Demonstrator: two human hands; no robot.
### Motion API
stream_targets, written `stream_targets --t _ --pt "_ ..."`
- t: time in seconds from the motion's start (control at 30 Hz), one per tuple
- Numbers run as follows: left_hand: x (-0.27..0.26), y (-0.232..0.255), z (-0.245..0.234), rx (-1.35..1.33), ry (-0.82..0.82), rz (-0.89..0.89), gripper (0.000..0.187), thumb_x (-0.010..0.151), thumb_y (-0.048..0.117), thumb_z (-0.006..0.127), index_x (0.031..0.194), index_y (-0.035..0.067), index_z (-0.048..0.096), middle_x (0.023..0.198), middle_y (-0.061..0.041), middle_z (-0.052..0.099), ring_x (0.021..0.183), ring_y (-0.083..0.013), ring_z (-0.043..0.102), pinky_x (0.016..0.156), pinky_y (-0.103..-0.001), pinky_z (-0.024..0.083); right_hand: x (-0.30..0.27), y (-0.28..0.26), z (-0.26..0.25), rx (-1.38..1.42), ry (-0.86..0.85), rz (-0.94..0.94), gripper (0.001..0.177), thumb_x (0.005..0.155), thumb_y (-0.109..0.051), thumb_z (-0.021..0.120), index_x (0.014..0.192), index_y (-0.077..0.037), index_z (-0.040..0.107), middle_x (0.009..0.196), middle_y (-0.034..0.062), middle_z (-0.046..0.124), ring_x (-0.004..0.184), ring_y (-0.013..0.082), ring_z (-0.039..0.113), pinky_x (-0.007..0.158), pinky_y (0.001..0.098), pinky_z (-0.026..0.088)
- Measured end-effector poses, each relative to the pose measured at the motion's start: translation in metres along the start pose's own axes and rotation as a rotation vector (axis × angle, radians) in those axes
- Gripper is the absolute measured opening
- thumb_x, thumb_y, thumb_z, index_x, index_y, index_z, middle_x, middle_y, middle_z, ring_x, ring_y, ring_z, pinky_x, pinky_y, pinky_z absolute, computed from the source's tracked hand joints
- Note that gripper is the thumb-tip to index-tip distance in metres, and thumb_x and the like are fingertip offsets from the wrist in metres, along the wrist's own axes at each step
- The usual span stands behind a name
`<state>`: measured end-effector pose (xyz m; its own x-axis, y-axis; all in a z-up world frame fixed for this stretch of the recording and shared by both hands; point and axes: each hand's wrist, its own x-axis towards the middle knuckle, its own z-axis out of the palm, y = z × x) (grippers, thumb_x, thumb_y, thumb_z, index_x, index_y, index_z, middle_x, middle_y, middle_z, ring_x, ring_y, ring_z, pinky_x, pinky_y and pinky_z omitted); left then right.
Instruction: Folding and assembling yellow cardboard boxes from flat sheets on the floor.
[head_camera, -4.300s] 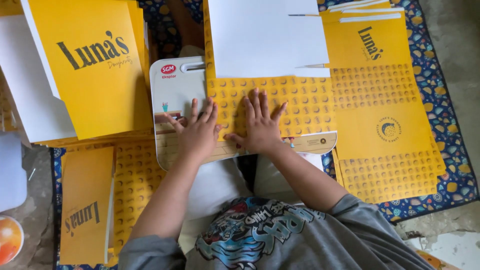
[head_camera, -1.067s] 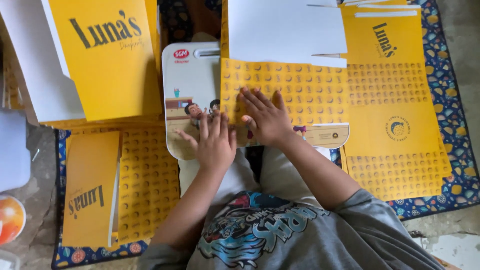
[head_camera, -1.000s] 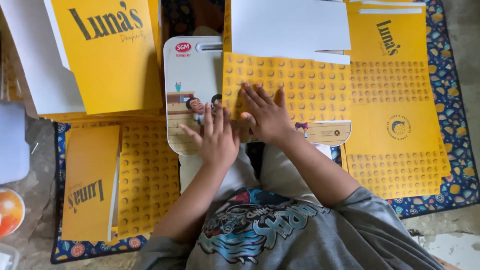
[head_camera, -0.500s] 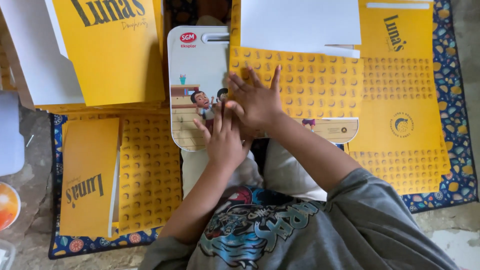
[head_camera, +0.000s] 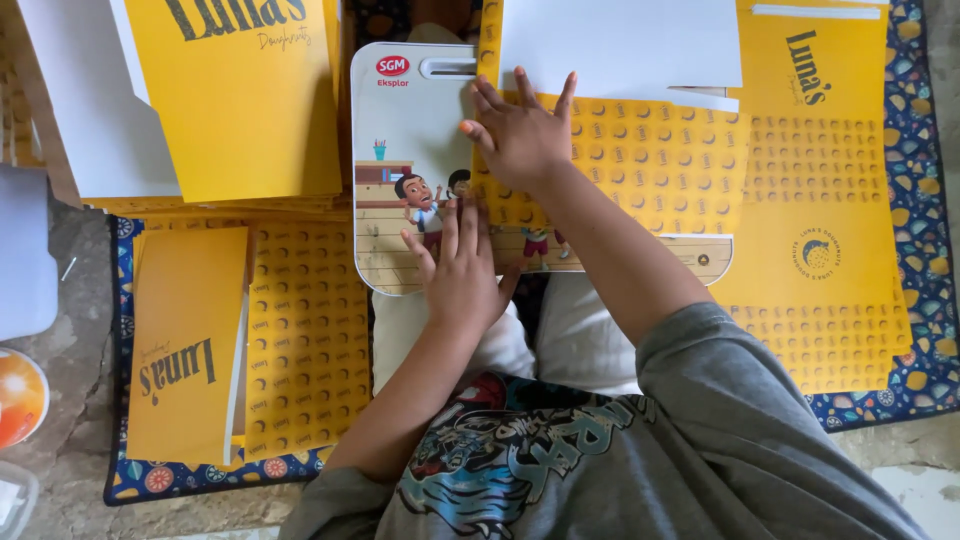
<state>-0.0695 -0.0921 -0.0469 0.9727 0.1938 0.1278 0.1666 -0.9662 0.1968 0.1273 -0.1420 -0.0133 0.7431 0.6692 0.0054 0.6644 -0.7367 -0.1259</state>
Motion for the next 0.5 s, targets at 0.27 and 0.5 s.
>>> stream_targets --t 0.27,0.5 --pt "0.047 0.001 -0.010 -0.040 0.139 0.008 0.056 0.099 0.035 0.058 0.141 -0.001 0.053 0.152 -0.012 0.042 0.145 -0.0332 0.033 0.112 -0.081 0.005 -0.014 0.007 0.009 0.045 0.011 -0.062 0.063 0.106 -0.048 0.029 0.164 -0.023 0.022 0.169 -0.0090 0.025 0.157 0.0251 0.008 0.119 0.0693 -0.007" --pt "0.065 -0.004 0.011 -0.025 0.014 -0.008 0.064 0.099 0.045 0.050 0.140 -0.004 0.056 0.165 -0.015 0.032 0.156 -0.0315 0.009 0.100 -0.088 -0.006 -0.022 0.033 0.021 0.196 0.256 -0.148 0.064 0.107 -0.014 0.046 0.162 -0.011 0.015 0.160 0.0098 0.050 0.154 0.0261 0.033 0.128 0.0518 0.015"
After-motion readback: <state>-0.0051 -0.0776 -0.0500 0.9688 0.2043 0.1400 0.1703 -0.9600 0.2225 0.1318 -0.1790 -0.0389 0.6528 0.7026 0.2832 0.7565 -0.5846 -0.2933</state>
